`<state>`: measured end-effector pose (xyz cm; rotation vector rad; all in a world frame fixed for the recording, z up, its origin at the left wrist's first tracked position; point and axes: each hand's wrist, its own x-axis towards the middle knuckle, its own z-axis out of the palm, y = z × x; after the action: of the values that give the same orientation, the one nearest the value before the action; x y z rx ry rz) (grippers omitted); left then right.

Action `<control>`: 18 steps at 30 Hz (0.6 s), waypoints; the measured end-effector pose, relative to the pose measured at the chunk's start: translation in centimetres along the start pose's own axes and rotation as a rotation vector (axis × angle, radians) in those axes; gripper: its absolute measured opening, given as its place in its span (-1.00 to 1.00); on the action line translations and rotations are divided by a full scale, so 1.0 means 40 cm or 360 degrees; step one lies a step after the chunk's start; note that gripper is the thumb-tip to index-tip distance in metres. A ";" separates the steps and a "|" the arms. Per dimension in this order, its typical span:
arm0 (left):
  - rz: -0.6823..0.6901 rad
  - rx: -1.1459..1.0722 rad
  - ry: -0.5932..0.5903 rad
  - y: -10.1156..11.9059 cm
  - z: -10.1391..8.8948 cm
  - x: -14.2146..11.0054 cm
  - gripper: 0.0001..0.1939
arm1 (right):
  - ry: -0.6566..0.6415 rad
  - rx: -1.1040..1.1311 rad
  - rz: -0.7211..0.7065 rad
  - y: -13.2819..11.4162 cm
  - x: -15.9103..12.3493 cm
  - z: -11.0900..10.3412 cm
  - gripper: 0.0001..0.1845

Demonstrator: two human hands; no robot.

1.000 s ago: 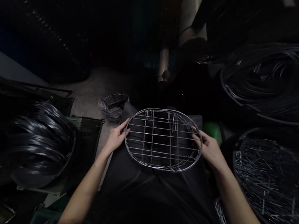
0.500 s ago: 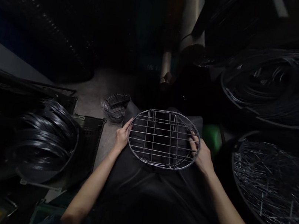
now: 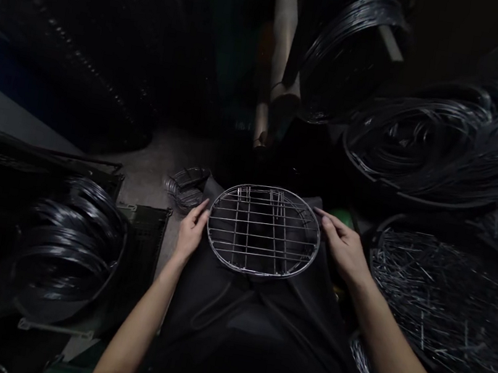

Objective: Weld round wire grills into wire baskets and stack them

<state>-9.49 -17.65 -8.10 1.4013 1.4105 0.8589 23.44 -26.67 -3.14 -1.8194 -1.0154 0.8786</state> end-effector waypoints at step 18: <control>0.0142 0.0343 -0.0379 0.039 -0.021 0.054 -0.51 | -0.0214 0.0171 0.0110 0.031 0.029 0.019 -0.50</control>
<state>-9.54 -15.25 -6.66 1.6809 1.2933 0.5842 23.63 -25.76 -4.76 -1.7323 -0.9735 1.0897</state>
